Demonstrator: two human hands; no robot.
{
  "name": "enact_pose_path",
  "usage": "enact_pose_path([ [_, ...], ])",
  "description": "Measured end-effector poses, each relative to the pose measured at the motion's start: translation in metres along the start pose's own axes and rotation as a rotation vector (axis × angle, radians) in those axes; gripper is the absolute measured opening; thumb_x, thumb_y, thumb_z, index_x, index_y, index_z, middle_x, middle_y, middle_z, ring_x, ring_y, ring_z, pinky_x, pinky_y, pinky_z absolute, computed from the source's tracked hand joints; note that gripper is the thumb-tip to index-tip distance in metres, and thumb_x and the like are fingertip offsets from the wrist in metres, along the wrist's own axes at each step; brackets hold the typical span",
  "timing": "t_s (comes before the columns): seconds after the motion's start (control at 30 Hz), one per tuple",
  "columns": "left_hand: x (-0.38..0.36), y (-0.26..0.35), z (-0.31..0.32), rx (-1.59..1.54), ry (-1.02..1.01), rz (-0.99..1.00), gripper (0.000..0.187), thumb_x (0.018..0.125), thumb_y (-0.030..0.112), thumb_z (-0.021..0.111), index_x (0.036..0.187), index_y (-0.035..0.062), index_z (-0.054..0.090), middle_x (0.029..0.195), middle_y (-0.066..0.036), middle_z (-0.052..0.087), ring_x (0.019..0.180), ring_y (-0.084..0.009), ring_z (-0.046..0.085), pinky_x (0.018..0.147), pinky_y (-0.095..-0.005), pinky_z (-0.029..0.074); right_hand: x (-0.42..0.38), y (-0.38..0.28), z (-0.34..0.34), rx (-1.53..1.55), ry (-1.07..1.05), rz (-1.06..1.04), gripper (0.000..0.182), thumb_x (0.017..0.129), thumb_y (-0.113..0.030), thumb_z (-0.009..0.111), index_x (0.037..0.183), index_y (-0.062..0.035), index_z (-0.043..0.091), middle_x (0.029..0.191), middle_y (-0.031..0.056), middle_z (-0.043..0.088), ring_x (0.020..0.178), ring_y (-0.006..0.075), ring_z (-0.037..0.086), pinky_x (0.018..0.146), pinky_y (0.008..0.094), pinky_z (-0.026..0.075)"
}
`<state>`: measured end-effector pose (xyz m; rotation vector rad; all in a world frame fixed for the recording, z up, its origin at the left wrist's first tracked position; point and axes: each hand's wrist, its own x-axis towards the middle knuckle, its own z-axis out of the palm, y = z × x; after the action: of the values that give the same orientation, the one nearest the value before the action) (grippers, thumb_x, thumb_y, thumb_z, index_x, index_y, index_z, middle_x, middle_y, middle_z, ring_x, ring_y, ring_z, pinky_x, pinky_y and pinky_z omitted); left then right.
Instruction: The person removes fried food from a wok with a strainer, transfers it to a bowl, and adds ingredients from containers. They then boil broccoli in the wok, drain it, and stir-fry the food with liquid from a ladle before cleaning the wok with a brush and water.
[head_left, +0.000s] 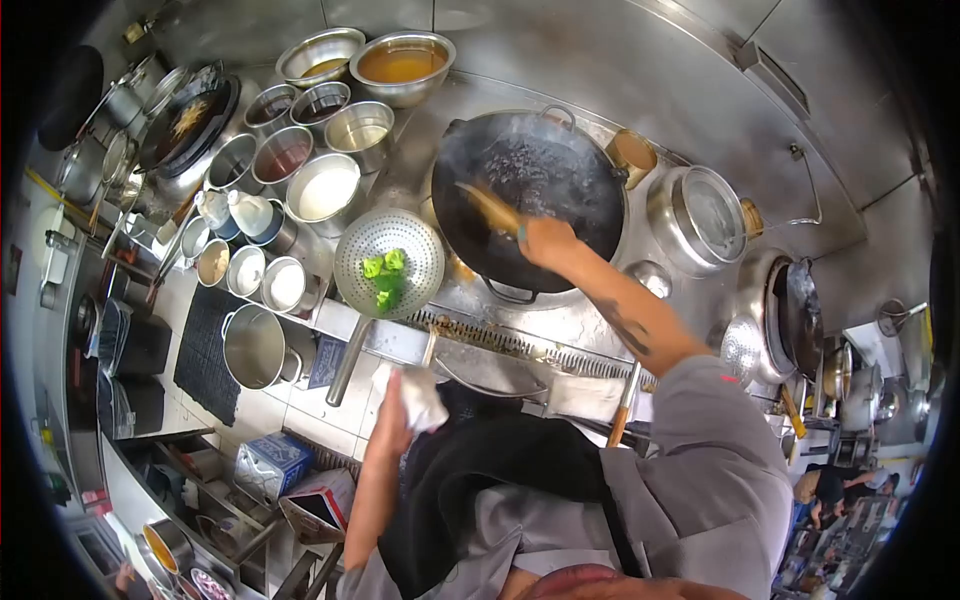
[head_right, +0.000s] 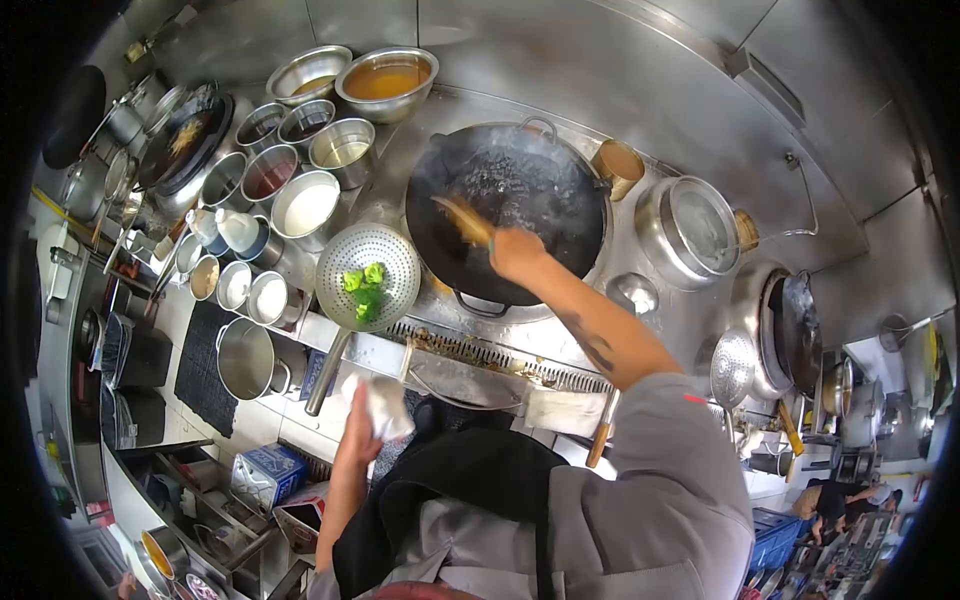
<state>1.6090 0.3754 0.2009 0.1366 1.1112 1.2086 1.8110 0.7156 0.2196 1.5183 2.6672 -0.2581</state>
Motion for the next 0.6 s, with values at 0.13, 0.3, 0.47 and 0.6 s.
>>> enact_pose_path([
  [0.13, 0.086, 0.004, 0.072, 0.016, -0.099, -0.033, 0.060, 0.091, 0.065, 0.031, 0.102, 0.0104, 0.051, 0.076, -0.006, 0.061, 0.063, -0.0197, 0.064, 0.042, -0.0319, 0.049, -0.055, 0.031, -0.043, -0.148, -0.174, -0.126, 0.025, 0.077, -0.023, 0.060, 0.087, -0.0013, 0.068, 0.090, 0.0199, 0.067, 0.083, 0.0358, 0.067, 0.076, 0.0445, 0.053],
  [0.3, 0.158, -0.012, 0.140, 0.086, -0.094, -0.083, 0.060, 0.088, 0.068, 0.034, 0.099, 0.0126, 0.053, 0.079, -0.005, 0.061, 0.068, -0.0212, 0.064, 0.048, -0.0359, 0.051, 0.010, 0.088, 0.006, -0.233, -0.026, 0.147, 0.026, 0.076, -0.021, 0.062, 0.095, -0.0045, 0.066, 0.085, 0.0189, 0.068, 0.082, 0.0334, 0.067, 0.072, 0.0439, 0.054],
  [0.47, 0.171, -0.023, 0.164, -0.023, 0.056, -0.023, 0.028, 0.087, 0.032, 0.055, 0.099, 0.0065, 0.052, 0.079, -0.008, 0.060, 0.064, -0.0230, 0.062, 0.045, -0.0361, 0.050, -0.065, 0.096, -0.037, -0.163, -0.182, 0.142, 0.029, 0.079, -0.023, 0.062, 0.101, -0.0041, 0.064, 0.093, 0.0205, 0.067, 0.088, 0.0352, 0.066, 0.078, 0.0430, 0.053],
  [0.6, 0.175, -0.015, 0.159, 0.021, 0.052, -0.139, 0.016, 0.082, 0.014, 0.055, 0.093, 0.0030, 0.054, 0.079, -0.010, 0.060, 0.064, -0.0225, 0.060, 0.044, -0.0347, 0.047, -0.060, 0.142, -0.062, -0.198, -0.042, 0.295, 0.031, 0.078, -0.026, 0.063, 0.100, -0.0046, 0.064, 0.088, 0.0180, 0.068, 0.084, 0.0345, 0.067, 0.076, 0.0432, 0.053],
])
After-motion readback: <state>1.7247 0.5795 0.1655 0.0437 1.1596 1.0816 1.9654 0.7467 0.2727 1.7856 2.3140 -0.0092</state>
